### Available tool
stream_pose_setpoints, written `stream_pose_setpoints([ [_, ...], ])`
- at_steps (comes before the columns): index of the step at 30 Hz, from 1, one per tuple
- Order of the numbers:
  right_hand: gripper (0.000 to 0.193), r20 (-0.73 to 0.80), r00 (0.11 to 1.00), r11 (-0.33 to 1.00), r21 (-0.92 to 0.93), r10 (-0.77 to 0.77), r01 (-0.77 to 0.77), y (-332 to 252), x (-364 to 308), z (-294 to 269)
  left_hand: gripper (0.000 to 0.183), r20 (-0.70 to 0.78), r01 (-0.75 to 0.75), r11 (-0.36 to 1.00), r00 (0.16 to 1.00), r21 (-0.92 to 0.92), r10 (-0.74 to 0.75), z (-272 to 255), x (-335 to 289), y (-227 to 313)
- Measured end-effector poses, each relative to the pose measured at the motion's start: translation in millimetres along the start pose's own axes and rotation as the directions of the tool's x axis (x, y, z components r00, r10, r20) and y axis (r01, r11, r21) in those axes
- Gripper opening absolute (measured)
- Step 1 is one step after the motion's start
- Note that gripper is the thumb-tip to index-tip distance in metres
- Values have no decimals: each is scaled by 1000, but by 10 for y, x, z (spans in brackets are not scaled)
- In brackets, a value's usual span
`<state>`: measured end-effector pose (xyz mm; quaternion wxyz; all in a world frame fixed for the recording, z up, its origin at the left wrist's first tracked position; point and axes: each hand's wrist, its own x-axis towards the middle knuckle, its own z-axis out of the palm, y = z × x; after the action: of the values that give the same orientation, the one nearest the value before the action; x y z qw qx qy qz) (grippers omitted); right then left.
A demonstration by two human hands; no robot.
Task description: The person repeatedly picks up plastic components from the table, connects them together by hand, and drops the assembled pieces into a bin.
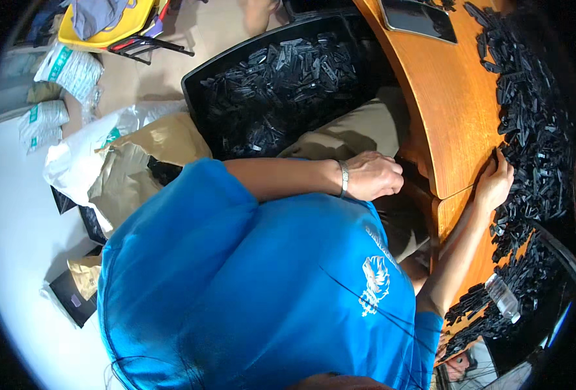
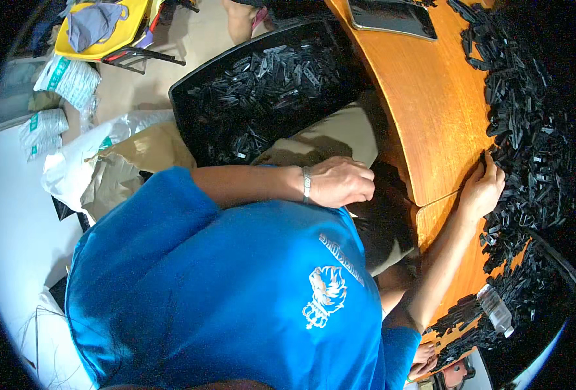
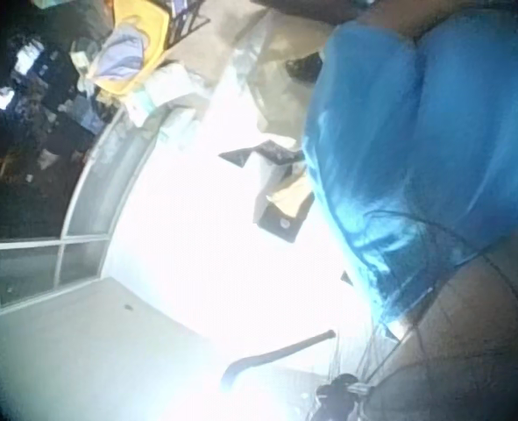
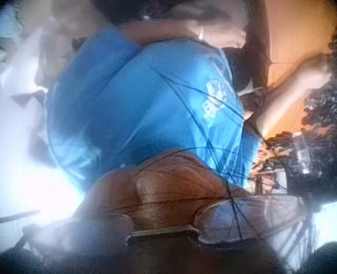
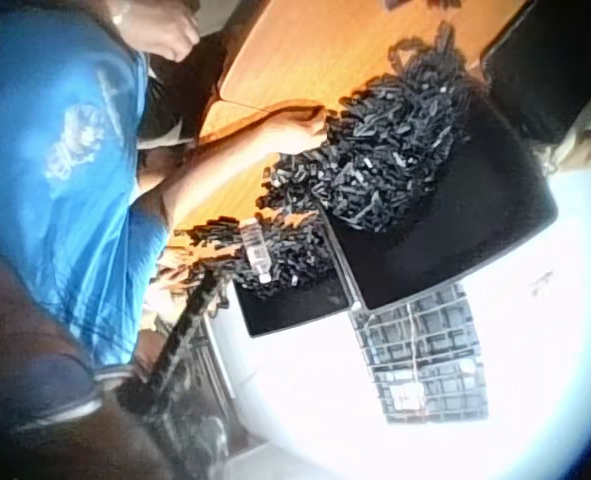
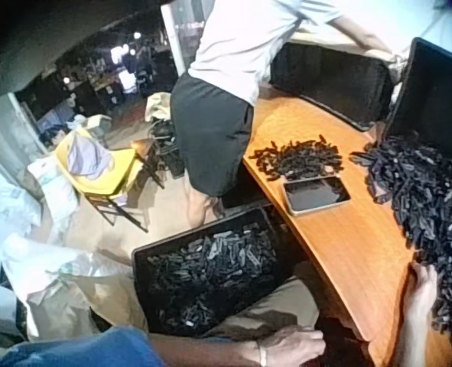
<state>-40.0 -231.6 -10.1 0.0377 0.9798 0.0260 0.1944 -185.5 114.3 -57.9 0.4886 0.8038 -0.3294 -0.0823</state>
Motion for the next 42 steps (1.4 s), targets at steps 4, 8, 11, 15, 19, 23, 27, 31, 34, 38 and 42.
stream_pose_setpoints([
  [4,23,-18,1000,980,200,23,-19,242,-162,183,8,-167,-77,994,984,-79,63,-135,309,6],
  [8,30,-48,989,938,313,-138,146,-427,-238,-222,4,-360,-81,995,931,-56,55,-568,762,101],
  [11,30,40,997,947,316,-72,56,-448,-296,-466,8,-355,-149,980,916,133,187,-811,1434,167],
  [15,32,65,995,948,313,-80,56,-270,-386,-523,22,-403,-123,895,861,428,311,-814,2539,-105],
  [19,17,137,990,985,170,-38,14,-186,-381,-544,24,-350,137,788,931,600,106,-899,3429,-284],
  [23,10,79,996,977,214,-39,21,-286,-304,-622,23,-348,291,656,937,697,-46,-1009,3721,-600],
  [27,9,187,982,991,123,27,-51,-223,-350,-557,21,-269,301,740,949,601,-167,-930,3646,-435],
  [31,11,304,952,962,249,30,-109,-258,-380,-697,26,-106,267,824,963,499,-247,-976,3273,-209],
  [34,11,313,947,950,267,74,-163,-322,-381,-775,37,-116,253,935,951,-248,-288,-800,2835,-336],
  [38,20,252,962,875,438,102,-207,-396,-396,-704,49,-66,138,816,975,-562,-211,-646,2255,-313],
  [42,27,75,980,773,604,187,-193,-558,-370,-621,26,-171,-88,960,976,265,137,-686,2009,-259],
])
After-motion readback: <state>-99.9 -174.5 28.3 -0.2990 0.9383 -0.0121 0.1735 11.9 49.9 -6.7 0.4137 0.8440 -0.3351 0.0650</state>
